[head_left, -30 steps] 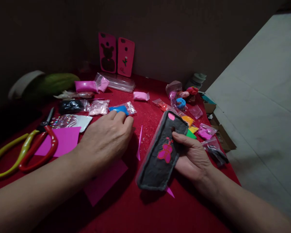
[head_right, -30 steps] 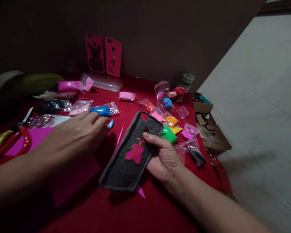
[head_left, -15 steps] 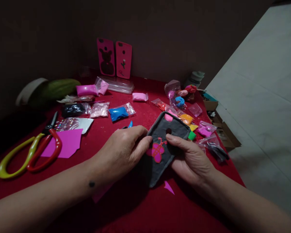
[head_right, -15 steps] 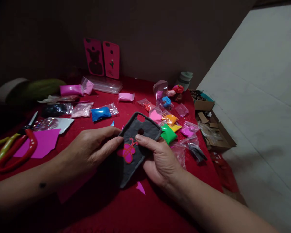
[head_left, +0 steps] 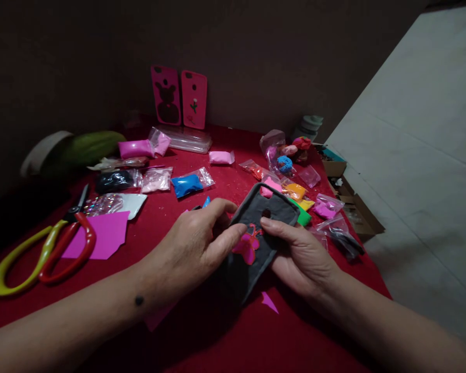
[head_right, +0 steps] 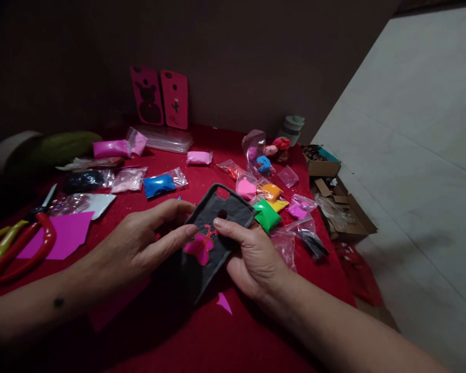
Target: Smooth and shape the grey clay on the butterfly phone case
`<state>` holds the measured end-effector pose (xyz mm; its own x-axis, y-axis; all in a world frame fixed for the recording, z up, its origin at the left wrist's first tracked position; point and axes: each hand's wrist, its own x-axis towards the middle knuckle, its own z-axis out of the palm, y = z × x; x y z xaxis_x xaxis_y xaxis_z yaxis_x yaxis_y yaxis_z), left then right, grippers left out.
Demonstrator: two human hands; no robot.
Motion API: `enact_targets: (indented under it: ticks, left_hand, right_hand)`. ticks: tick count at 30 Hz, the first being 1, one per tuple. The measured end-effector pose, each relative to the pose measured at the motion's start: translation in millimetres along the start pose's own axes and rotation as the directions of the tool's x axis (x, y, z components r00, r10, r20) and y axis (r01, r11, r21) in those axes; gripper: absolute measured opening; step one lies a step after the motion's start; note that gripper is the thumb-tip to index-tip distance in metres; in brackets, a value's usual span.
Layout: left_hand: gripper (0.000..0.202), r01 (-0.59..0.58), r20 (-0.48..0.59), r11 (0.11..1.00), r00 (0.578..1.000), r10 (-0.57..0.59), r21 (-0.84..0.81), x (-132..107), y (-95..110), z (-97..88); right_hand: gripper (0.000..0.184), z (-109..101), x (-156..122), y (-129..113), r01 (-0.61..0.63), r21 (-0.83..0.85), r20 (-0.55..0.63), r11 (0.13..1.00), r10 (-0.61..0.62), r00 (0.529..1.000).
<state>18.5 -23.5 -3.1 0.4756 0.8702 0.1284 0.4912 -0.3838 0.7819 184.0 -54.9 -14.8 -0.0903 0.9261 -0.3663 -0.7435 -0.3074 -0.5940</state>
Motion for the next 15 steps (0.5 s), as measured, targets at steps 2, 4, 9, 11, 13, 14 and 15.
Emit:
enact_targets:
  ticks: [2, 4, 9, 11, 13, 14, 15]
  left_hand:
    - [0.028, 0.004, -0.006, 1.000, 1.000, -0.004, -0.004, 1.4, 0.5, 0.4]
    - [0.022, -0.029, -0.027, 0.998, 0.999, 0.030, 0.047, 2.7, 0.6, 1.5]
    - [0.023, -0.088, -0.087, 0.978, 0.990, 0.106, 0.188, 3.5, 0.6, 3.6]
    - [0.024, -0.076, -0.081, 0.983, 0.993, 0.090, 0.169, 3.8, 1.9, 3.0]
    - [0.024, -0.051, -0.062, 0.993, 0.996, 0.058, 0.104, 5.0, 3.3, 1.8]
    - [0.024, -0.038, -0.054, 0.997, 0.998, 0.042, 0.071, 5.8, 3.8, 1.2]
    - [0.025, -0.028, -0.048, 0.998, 0.998, 0.030, 0.050, 6.6, 4.2, 0.9]
  right_hand:
    - [0.020, 0.1, -0.4, 1.2, -0.007, 0.001, 0.004, 1.000, 0.007, 1.000]
    - [0.020, 0.8, -1.0, 2.5, -0.007, -0.006, -0.004, 1.000, 0.007, 1.000]
    - [0.018, 2.3, -1.9, 4.2, -0.018, -0.016, -0.006, 1.000, 0.018, 1.000]
    - [0.018, 2.2, -2.3, 4.2, -0.014, -0.008, 0.004, 1.000, 0.014, 1.000]
    - [0.018, 1.9, -3.2, 4.3, -0.009, -0.003, 0.027, 1.000, 0.009, 1.000]
    - [0.018, 1.8, -3.9, 4.5, -0.007, 0.000, 0.042, 1.000, 0.007, 0.999]
    - [0.019, 1.7, -4.7, 4.9, -0.009, 0.003, 0.055, 1.000, 0.009, 0.998]
